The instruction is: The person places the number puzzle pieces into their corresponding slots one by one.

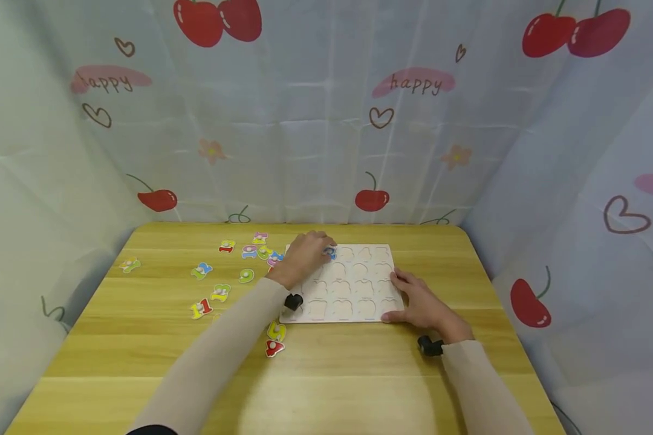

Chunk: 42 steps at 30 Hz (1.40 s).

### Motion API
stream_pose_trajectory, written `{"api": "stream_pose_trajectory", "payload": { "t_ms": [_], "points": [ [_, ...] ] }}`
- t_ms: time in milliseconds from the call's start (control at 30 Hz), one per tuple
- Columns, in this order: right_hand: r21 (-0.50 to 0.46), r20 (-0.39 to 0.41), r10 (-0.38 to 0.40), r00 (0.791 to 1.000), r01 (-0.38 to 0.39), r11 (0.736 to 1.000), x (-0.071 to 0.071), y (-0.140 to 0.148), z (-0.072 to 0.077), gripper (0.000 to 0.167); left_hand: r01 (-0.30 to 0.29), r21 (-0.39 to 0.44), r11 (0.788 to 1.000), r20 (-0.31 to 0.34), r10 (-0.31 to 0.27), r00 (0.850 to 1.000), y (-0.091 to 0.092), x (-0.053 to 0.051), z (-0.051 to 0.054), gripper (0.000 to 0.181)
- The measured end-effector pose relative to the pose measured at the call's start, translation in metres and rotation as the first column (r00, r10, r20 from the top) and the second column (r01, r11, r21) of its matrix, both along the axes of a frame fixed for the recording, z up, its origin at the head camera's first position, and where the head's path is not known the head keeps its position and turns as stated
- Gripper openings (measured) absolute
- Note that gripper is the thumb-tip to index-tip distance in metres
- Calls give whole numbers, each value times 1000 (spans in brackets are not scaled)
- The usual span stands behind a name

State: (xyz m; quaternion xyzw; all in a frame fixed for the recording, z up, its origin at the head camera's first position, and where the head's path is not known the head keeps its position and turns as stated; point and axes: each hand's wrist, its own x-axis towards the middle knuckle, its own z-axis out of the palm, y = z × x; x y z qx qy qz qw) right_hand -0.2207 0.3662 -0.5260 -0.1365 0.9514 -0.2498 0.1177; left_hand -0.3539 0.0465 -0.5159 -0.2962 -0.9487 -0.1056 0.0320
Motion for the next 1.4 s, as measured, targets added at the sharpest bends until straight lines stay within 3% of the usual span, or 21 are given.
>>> {"api": "stream_pose_trajectory", "payload": {
  "t_ms": [233,367,467,633,900,1167,1400],
  "points": [
    [-10,-3,9,1000,-9,1000,-3,-5,1,118,47,194,980,43,-56,998,-35,9,28,33],
    [-7,-5,7,1000,-7,1000,0,-2,2,118,46,224,974,35,-55,998,-61,17,38,28],
    [-9,-17,5,1000,-5,1000,3,1,2,117,33,237,971,45,-45,998,-84,25,40,27],
    [-15,-25,10,1000,-11,1000,3,2,2,117,31,238,971,60,-47,997,-123,44,33,26],
    [-22,-11,7,1000,-7,1000,2,0,1,118,47,202,978,63,-61,996,-173,85,19,25],
    [-10,-29,12,999,-13,1000,5,2,2,117,22,155,988,59,-31,998,-193,104,0,25],
    [-28,-34,16,999,-17,999,3,-1,1,117,-64,150,987,64,55,996,-197,118,-13,20]
  ]
}}
